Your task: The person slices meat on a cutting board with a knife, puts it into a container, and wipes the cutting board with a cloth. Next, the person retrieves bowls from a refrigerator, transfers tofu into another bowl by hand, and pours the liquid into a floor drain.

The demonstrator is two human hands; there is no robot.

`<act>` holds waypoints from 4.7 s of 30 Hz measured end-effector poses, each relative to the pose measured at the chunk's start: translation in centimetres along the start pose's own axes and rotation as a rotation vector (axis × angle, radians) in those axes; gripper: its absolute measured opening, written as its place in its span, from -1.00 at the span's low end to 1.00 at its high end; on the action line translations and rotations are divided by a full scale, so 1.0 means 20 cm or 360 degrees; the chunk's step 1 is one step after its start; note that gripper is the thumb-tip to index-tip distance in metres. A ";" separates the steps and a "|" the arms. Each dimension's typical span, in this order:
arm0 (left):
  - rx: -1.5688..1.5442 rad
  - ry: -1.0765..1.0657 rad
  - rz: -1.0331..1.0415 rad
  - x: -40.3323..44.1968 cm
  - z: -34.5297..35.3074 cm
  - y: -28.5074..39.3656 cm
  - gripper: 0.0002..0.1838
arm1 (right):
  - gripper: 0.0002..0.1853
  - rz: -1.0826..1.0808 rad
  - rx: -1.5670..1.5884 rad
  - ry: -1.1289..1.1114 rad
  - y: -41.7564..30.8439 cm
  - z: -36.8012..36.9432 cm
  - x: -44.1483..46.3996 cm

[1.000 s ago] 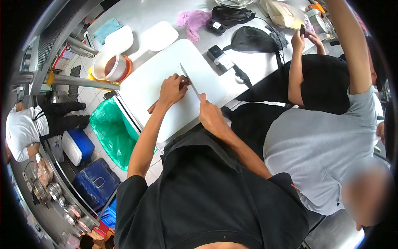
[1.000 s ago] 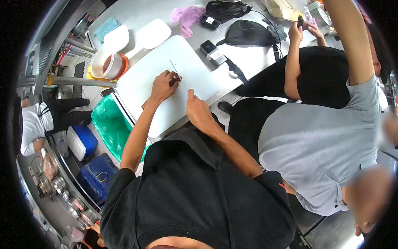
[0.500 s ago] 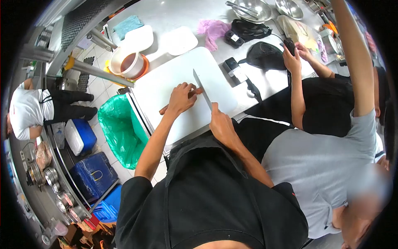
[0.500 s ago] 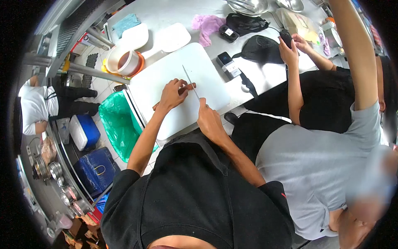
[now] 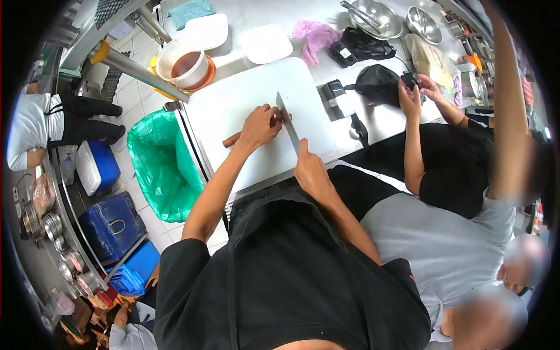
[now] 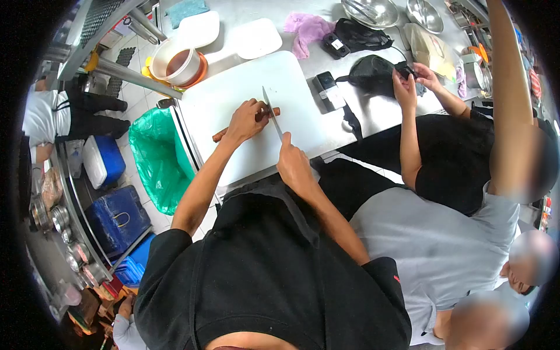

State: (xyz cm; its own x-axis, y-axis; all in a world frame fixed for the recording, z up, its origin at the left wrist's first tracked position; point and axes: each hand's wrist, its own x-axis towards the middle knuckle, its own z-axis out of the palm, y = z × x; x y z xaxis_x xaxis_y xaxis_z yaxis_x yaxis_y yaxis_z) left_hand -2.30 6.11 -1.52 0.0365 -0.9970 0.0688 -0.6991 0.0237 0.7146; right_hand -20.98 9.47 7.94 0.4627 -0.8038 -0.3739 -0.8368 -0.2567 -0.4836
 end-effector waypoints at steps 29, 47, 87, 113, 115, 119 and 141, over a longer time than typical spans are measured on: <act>0.0198 0.0248 0.0049 -0.16 -0.01 -0.08 -0.74 | -0.82 -0.0137 0.0086 0.0011 0.02 0.06 -0.11; 0.0207 0.0164 -0.0173 -0.14 -0.01 -0.07 -0.68 | -0.78 -0.0200 0.0063 -0.0004 0.04 0.08 -0.02; 0.0520 0.0215 0.0184 -0.21 -0.13 -0.12 -0.73 | -0.80 -0.0086 0.0100 -0.0124 -0.06 0.12 -0.07; 0.0234 0.0732 -0.0105 -0.46 -0.27 -0.10 -0.85 | -0.76 -0.0281 0.0357 0.0106 -0.03 0.08 0.08; 0.0247 0.0743 -0.0068 -0.46 -0.27 -0.12 -0.88 | -0.79 -0.0188 0.0356 0.0041 -0.06 0.06 0.03; 0.0246 0.0671 0.0165 -0.37 -0.17 -0.13 -0.87 | -0.79 -0.0217 0.0238 0.0035 -0.08 0.15 -0.01; 0.0417 0.0476 0.0100 -0.29 -0.09 -0.15 -0.87 | -0.68 -0.0250 0.0198 0.0065 -0.09 0.24 0.06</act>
State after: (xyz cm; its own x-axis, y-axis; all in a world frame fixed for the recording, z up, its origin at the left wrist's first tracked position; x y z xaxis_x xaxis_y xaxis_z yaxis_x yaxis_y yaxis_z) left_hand 0.85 11.99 -2.88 0.1671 -0.9277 0.3338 -0.8637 0.0255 0.5033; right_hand -17.56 11.56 4.64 0.5704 -0.7809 -0.2548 -0.7114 -0.3146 -0.6284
